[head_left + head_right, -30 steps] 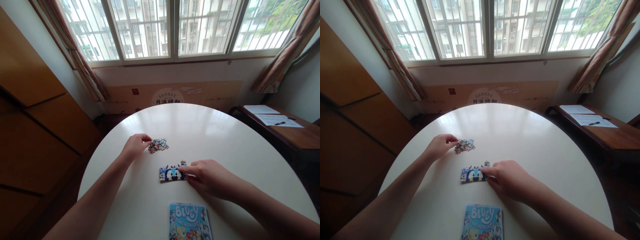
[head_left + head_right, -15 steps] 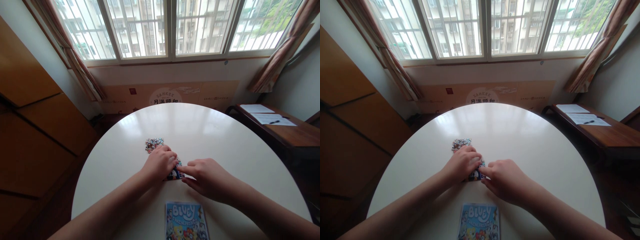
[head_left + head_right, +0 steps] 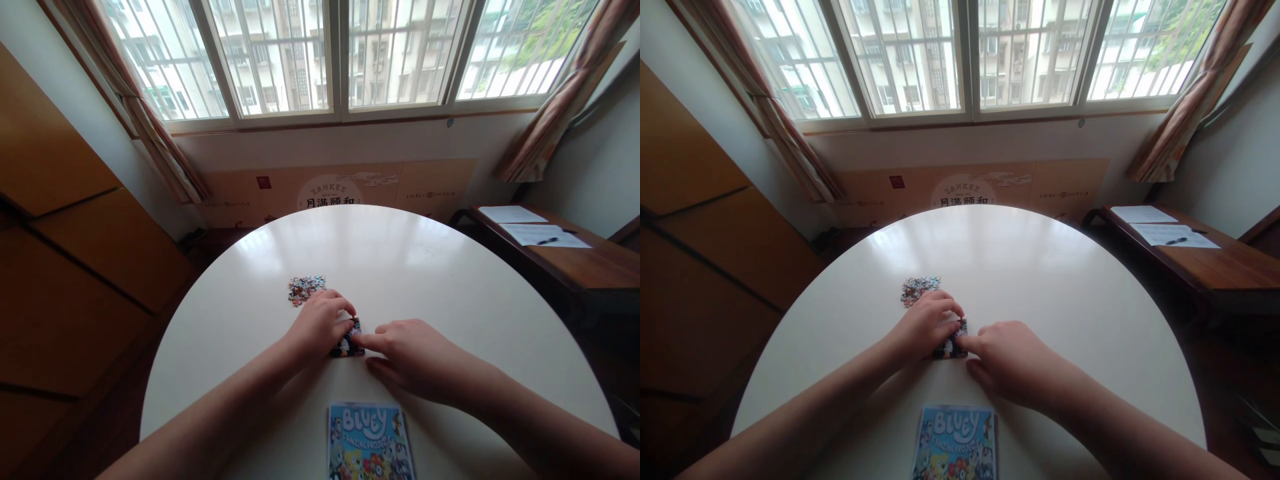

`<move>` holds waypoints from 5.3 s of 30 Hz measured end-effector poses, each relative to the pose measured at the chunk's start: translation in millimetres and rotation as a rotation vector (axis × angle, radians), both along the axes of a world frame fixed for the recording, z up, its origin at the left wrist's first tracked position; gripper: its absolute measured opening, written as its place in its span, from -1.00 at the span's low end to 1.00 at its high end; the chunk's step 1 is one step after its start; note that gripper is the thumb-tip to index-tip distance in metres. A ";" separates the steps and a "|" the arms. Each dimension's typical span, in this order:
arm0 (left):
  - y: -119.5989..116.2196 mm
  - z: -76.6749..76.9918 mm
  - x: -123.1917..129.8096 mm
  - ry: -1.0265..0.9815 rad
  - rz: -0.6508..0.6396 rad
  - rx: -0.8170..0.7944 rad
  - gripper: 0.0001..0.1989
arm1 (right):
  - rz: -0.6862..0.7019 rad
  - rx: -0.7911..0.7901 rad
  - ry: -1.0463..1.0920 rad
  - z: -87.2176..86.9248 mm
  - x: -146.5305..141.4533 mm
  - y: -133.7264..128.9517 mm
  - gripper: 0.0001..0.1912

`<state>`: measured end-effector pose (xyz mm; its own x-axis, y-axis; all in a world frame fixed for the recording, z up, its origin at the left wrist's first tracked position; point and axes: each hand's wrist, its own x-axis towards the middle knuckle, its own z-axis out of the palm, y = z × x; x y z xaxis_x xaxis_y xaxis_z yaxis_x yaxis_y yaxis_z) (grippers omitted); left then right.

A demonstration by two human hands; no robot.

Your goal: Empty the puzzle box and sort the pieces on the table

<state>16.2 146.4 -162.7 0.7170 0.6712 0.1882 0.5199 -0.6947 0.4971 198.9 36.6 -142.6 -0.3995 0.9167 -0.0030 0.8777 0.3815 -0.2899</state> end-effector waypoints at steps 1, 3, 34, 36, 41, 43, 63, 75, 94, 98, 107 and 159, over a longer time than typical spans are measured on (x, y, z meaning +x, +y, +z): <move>-0.5 1.5 1.0 -0.007 0.010 -0.015 -0.85 | 0.003 0.002 0.000 0.1 0.0 0.1 -0.66; -1.7 5.4 3.0 -0.019 0.029 -0.061 -0.85 | 0.006 0.002 -0.001 0.9 0.0 0.1 -0.64; 26.9 25.5 -41.4 -0.023 0.257 0.151 -0.85 | -0.056 0.099 0.032 -6.1 15.1 10.9 -0.79; 8.3 23.9 -30.7 0.048 0.120 0.095 -0.85 | -0.004 0.130 0.059 -10.4 12.7 12.3 -0.75; -14.3 19.5 -17.1 0.227 0.058 0.074 -0.83 | 0.075 0.167 0.085 -16.7 6.1 14.7 -0.73; -14.2 18.8 -16.8 0.258 0.062 0.076 -0.85 | 0.076 0.173 0.078 -18.1 5.0 14.9 -0.75; 6.8 16.1 -23.3 0.060 0.103 -0.120 -0.89 | 0.082 0.173 0.027 -16.0 -0.2 9.5 -0.76; 68.6 25.6 -69.4 -0.043 0.414 -0.148 -0.81 | 0.003 0.233 0.056 -22.7 -8.0 6.9 -0.72; 38.3 27.4 -47.3 -0.034 0.305 0.164 -0.79 | -0.002 0.215 0.091 -21.5 -10.5 7.1 -0.68; 8.4 24.6 -32.1 0.108 0.078 0.060 -0.81 | -0.007 0.231 0.055 -22.8 -11.3 6.4 -0.66; -3.3 15.4 -21.2 0.229 0.045 0.059 -0.84 | -0.013 0.199 0.045 -17.1 1.1 8.5 -0.71; 81.1 20.3 -75.1 0.126 0.576 0.030 -0.71 | 0.008 0.148 0.123 -18.1 -0.5 11.4 -0.77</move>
